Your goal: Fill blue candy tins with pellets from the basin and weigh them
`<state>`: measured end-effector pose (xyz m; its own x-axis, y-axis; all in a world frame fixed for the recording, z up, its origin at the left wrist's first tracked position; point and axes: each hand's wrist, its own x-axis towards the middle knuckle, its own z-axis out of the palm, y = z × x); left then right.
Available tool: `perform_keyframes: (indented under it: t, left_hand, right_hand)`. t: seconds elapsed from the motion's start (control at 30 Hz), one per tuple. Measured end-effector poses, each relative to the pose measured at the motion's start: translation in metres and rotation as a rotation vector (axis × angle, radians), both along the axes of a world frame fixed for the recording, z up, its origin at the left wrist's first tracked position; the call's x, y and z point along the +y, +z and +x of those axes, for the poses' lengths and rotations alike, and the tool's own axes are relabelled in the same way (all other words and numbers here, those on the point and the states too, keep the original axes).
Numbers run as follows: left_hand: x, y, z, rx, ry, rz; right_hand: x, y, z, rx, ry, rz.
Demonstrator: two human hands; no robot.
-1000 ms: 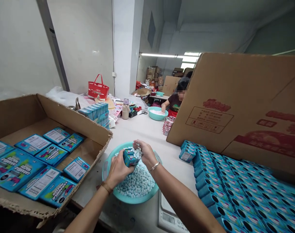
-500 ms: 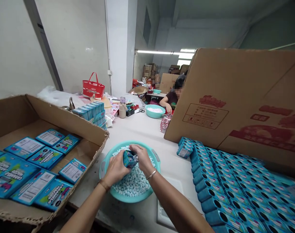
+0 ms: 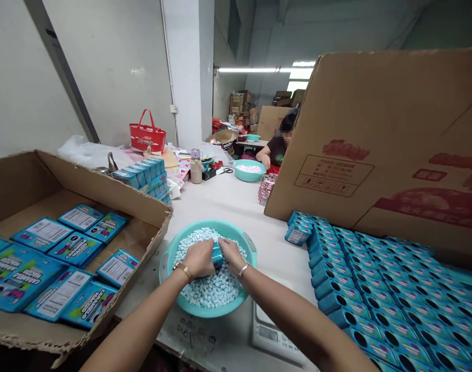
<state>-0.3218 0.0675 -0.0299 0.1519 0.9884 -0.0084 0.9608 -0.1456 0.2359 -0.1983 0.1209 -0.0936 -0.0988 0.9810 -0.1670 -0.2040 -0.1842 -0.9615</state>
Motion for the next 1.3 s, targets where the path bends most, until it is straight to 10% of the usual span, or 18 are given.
perform_keyframes:
  t: [0.4, 1.3]
  left_hand:
    - [-0.024, 0.002, -0.01, -0.378, 0.288, 0.299]
    - [-0.034, -0.008, -0.022, -0.399, 0.226, 0.244]
  right_hand:
    - [0.016, 0.085, -0.033, 0.085, 0.062, 0.111]
    - [-0.019, 0.068, -0.025, 0.06, 0.085, 0.184]
